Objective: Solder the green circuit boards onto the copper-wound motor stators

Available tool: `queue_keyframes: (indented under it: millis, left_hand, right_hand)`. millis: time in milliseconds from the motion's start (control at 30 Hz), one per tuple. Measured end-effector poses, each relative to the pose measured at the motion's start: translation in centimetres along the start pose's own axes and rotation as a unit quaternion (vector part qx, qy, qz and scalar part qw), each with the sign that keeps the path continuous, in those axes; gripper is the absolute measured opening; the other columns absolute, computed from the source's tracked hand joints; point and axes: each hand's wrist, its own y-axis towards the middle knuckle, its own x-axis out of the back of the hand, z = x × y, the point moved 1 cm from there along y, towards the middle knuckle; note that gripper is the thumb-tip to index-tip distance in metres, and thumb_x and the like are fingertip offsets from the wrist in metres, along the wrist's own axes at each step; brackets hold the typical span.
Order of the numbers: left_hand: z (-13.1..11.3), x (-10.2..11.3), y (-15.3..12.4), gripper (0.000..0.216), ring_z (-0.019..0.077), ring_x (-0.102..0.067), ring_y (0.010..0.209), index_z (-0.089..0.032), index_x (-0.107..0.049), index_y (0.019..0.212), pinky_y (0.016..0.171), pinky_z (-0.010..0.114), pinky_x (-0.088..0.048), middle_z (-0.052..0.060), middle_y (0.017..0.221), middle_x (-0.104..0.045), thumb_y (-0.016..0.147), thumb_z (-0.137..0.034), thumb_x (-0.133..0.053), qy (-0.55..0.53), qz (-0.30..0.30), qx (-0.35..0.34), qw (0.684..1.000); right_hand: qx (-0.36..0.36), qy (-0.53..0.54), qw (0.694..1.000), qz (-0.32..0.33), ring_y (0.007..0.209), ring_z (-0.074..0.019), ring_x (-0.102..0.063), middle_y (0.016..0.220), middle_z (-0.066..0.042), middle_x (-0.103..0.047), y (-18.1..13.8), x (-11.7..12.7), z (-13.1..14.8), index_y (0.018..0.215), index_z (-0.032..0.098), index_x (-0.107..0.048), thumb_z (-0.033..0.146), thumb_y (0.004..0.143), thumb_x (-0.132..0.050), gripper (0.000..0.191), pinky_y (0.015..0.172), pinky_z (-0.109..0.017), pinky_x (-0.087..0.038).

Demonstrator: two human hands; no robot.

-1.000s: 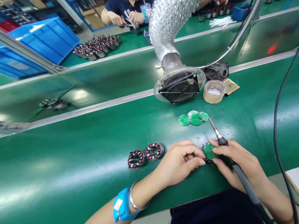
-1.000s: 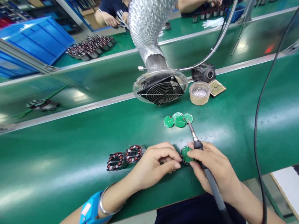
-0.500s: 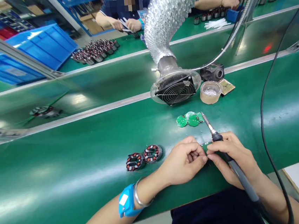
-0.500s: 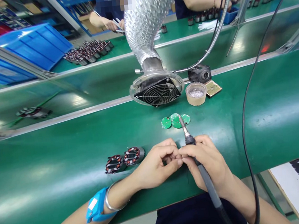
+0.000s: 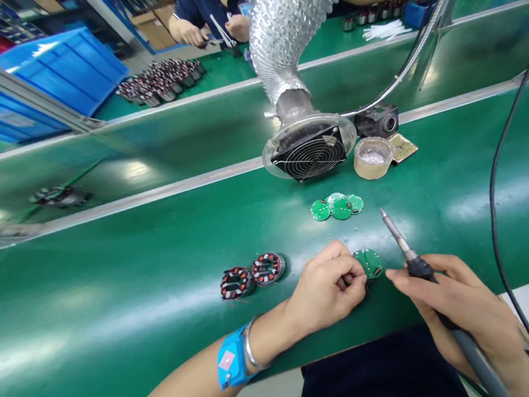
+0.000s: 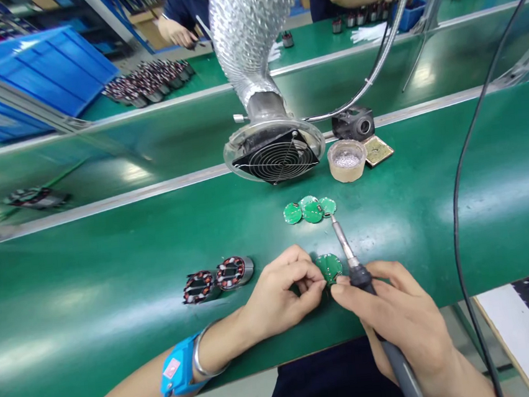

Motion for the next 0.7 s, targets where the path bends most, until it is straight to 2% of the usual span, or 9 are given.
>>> queue_keyframes:
  millis: [67,167,300,500,700]
  left_hand:
    - [0.0,-0.1,-0.1,0.007,0.0057,-0.053,0.056,-0.011,-0.065,0.074,0.05,0.015,-0.046,0.002,0.074,-0.053,0.076,-0.007,-0.06,0.009,-0.014,-0.021,1.0]
    - [0.0,-0.2,-0.2,0.007,0.0051,-0.053,0.055,-0.011,-0.065,0.075,0.051,0.014,-0.048,0.002,0.074,-0.053,0.077,-0.007,-0.06,0.017,-0.032,-0.043,0.998]
    - [0.1,-0.3,-0.3,0.008,0.0045,-0.053,0.055,-0.011,-0.064,0.075,0.05,0.014,-0.047,0.001,0.075,-0.053,0.077,-0.005,-0.059,0.03,-0.044,-0.064,0.997]
    - [0.1,-0.4,-0.3,0.009,0.0048,-0.053,0.056,-0.012,-0.063,0.074,0.051,0.014,-0.046,0.001,0.075,-0.053,0.077,-0.005,-0.058,0.05,-0.048,-0.074,0.995]
    - [0.0,-0.4,-0.3,0.01,0.0063,-0.053,0.058,-0.014,-0.062,0.074,0.052,0.015,-0.045,0.001,0.073,-0.053,0.076,-0.005,-0.057,0.081,-0.055,-0.085,0.992]
  right_hand:
    - [-0.02,-0.003,1.0,0.003,0.077,-0.0164,-0.066,0.087,-0.003,-0.068,0.0,1.3,0.4,0.131,0.023,-0.056,0.003,0.083,-0.058,0.052,0.067,-0.029,-0.057]
    - [-0.026,0.022,0.999,0.027,0.067,-0.015,-0.061,0.078,-0.004,-0.062,-0.1,2.4,1.3,0.125,0.018,-0.061,0.004,0.082,-0.057,0.045,0.055,-0.027,-0.052]
    - [-0.048,0.041,0.997,0.039,0.057,-0.0148,-0.055,0.07,-0.004,-0.059,-0.4,2.8,2.0,0.115,0.015,-0.066,0.004,0.081,-0.053,0.037,0.048,-0.029,-0.048]
    - [-0.003,-0.007,0.998,0.055,0.07,-0.0196,-0.066,0.075,-0.006,-0.066,-0.5,2.2,1.6,0.109,0.015,-0.066,0.004,0.079,-0.055,0.034,0.062,-0.033,-0.057]
    - [0.004,-0.028,0.998,0.049,0.075,-0.0207,-0.068,0.077,-0.006,-0.069,-0.3,2.2,1.7,0.107,0.016,-0.067,0.004,0.079,-0.054,0.032,0.064,-0.033,-0.058]
